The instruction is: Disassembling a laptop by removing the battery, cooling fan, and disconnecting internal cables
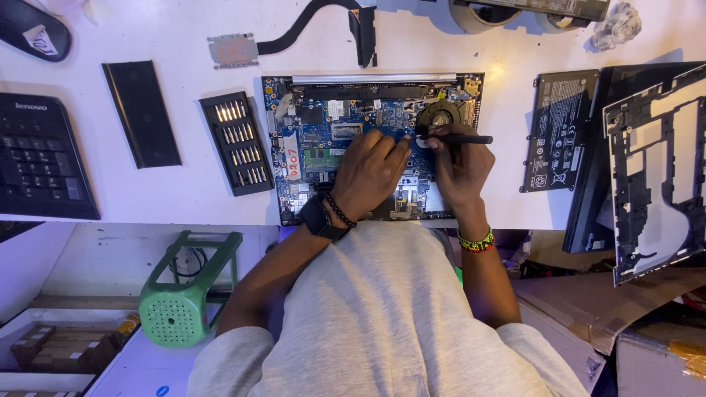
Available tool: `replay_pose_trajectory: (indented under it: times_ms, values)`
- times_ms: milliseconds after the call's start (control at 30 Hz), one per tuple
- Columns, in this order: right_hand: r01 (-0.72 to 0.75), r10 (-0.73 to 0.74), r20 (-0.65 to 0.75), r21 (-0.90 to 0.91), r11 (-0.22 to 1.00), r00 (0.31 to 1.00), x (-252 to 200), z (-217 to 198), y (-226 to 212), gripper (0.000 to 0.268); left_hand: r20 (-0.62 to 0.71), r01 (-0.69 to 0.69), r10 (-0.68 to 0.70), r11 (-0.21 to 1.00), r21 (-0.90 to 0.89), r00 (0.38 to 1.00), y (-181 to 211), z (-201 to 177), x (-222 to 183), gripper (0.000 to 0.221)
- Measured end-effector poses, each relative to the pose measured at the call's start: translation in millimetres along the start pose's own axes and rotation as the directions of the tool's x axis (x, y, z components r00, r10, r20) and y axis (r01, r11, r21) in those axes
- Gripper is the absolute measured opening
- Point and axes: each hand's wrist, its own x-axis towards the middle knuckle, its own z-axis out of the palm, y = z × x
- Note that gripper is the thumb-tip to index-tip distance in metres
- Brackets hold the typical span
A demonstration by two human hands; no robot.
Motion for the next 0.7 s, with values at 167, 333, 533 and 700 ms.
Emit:
replay_pose_trajectory:
  times_ms: [167, 333, 533, 700]
  values:
    - [-0.013, 0.013, 0.004, -0.008, 1.000, 1.000, -2, 2, 3, 0.012, 0.000, 0.007, -0.007, 1.000, -0.020, 1.000, -2, 3, -4, 0.018]
    - [0.005, -0.002, 0.065, -0.057, 0.998, 0.998, 4, 0, -3, 0.012, -0.002, 0.013, -0.013, 0.999, -0.031, 1.000, -3, 4, -6, 0.018]
    - [0.090, -0.065, 0.174, -0.141, 0.986, 0.983, 10, -8, -13, 0.007, -0.005, 0.008, -0.008, 1.000, -0.031, 1.000, 0, -3, 4, 0.017]
    - [0.064, -0.008, 0.280, -0.193, 0.979, 0.960, 13, -11, -8, 0.007, -0.068, 0.031, -0.048, 0.975, -0.220, 0.997, 2, -18, 10, 0.023]
